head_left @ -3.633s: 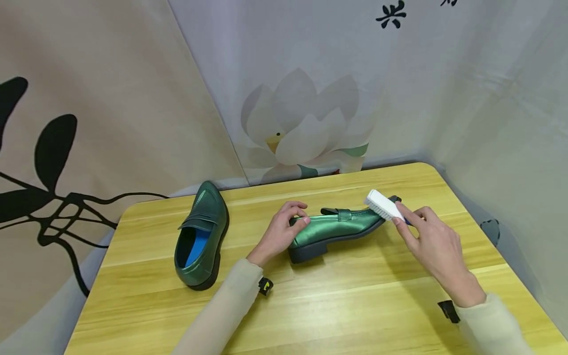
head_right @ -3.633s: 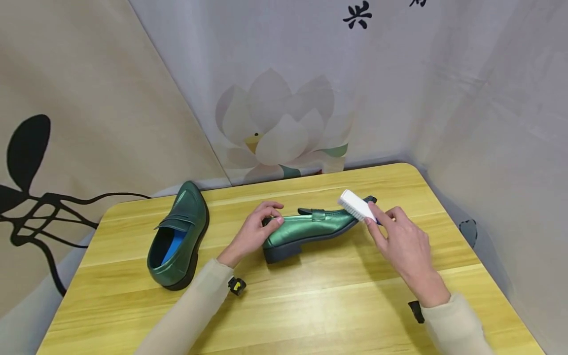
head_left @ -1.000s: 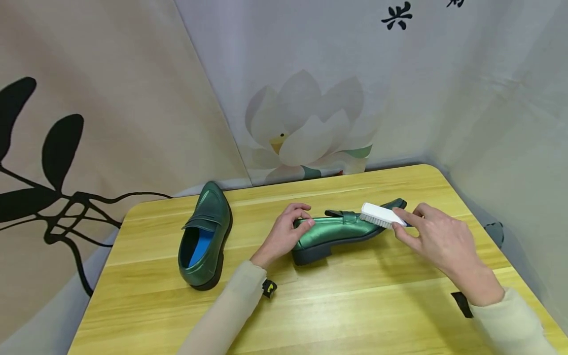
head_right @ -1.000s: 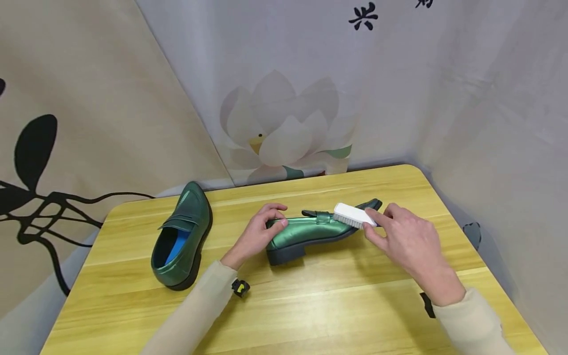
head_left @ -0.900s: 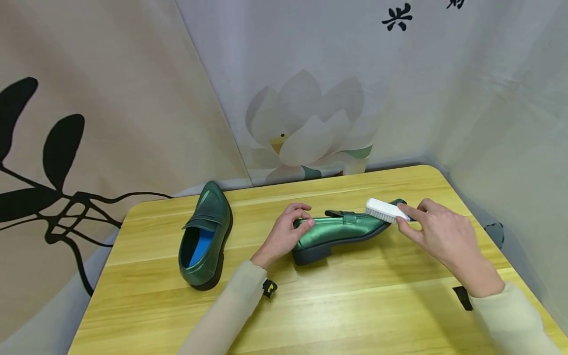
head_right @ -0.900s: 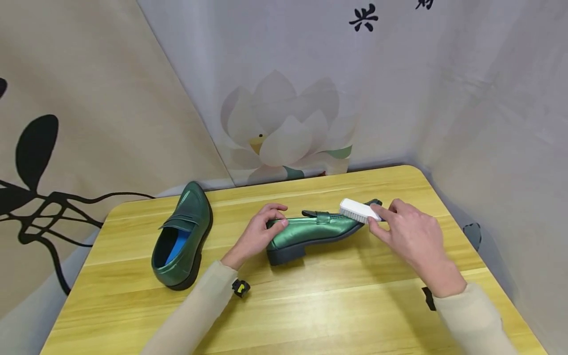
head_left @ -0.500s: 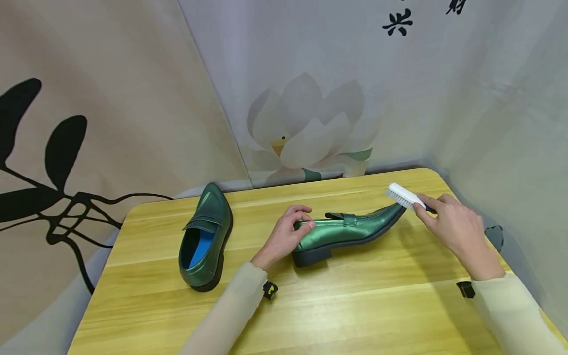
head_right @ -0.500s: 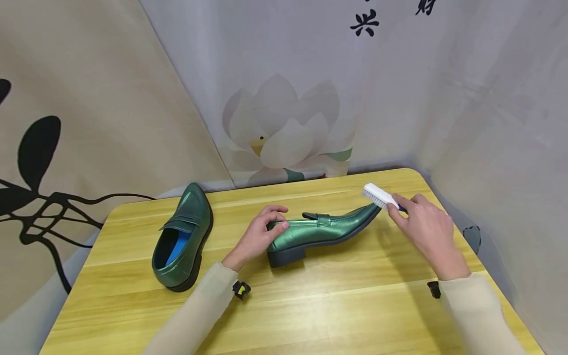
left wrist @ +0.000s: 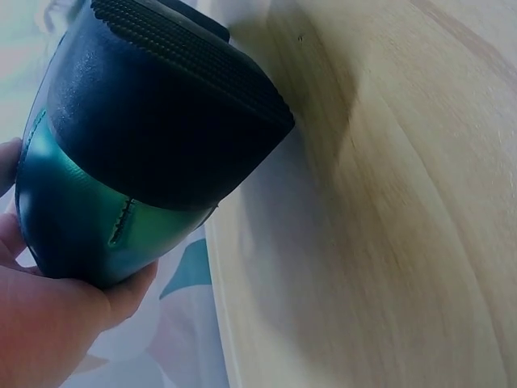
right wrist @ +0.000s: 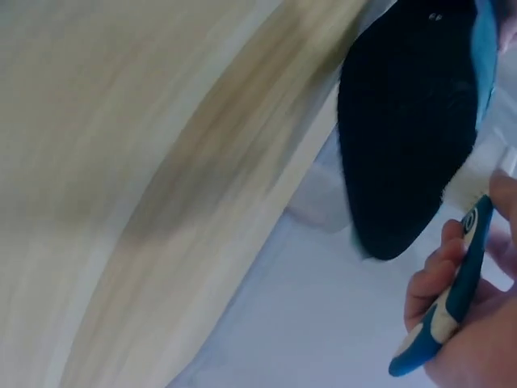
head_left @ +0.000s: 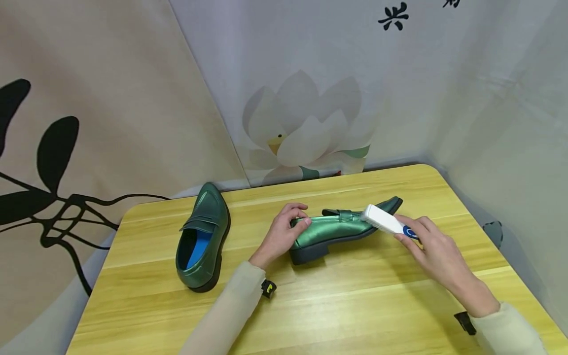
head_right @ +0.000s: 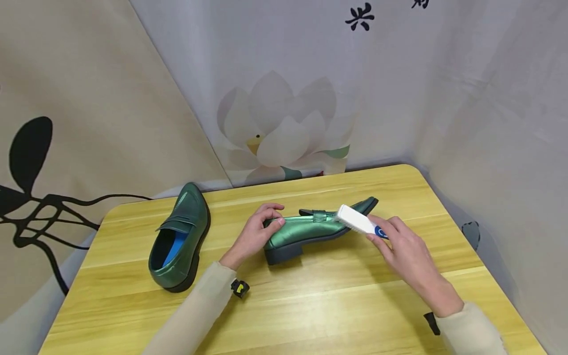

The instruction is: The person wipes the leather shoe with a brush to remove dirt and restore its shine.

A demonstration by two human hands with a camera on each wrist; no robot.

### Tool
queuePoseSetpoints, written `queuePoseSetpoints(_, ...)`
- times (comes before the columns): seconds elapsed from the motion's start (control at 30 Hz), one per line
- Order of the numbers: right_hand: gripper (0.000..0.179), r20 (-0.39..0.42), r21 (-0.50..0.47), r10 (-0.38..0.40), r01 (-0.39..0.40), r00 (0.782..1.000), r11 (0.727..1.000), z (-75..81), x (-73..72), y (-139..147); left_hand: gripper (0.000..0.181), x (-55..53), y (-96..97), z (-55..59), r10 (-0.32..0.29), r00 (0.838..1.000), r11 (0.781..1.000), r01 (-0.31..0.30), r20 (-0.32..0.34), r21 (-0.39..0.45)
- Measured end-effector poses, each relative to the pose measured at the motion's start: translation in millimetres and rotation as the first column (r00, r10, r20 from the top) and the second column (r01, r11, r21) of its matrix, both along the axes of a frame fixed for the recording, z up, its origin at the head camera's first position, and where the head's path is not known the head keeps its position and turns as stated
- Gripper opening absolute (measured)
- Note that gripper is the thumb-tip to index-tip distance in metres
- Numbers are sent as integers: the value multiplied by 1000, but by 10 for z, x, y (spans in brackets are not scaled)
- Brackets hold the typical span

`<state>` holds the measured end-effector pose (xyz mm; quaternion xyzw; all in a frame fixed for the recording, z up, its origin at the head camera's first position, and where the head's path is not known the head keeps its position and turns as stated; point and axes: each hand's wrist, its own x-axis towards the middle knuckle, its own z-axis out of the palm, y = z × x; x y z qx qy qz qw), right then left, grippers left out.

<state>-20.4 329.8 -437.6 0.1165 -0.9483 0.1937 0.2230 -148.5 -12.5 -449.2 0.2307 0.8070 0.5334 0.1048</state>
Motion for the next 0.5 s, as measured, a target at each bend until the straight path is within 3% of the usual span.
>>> queuePoseSetpoints(0.33,44,119,-15,-220,223,968,975,-33,-210,352,15,-5,-9,-26,-1,1000,1000,1,-18,22)
queuePoseSetpoints(0.4,44,110,-10,-235,237,966,971,-32,-224,344,15,-9,-13,-38,-4,1000,1000,4,-25,25)
queuePoseSetpoints(0.5,45,36,2,-207,207,978,978,-4,-215,244,15,-13,-16,-38,-8,1000,1000,9,-25,27)
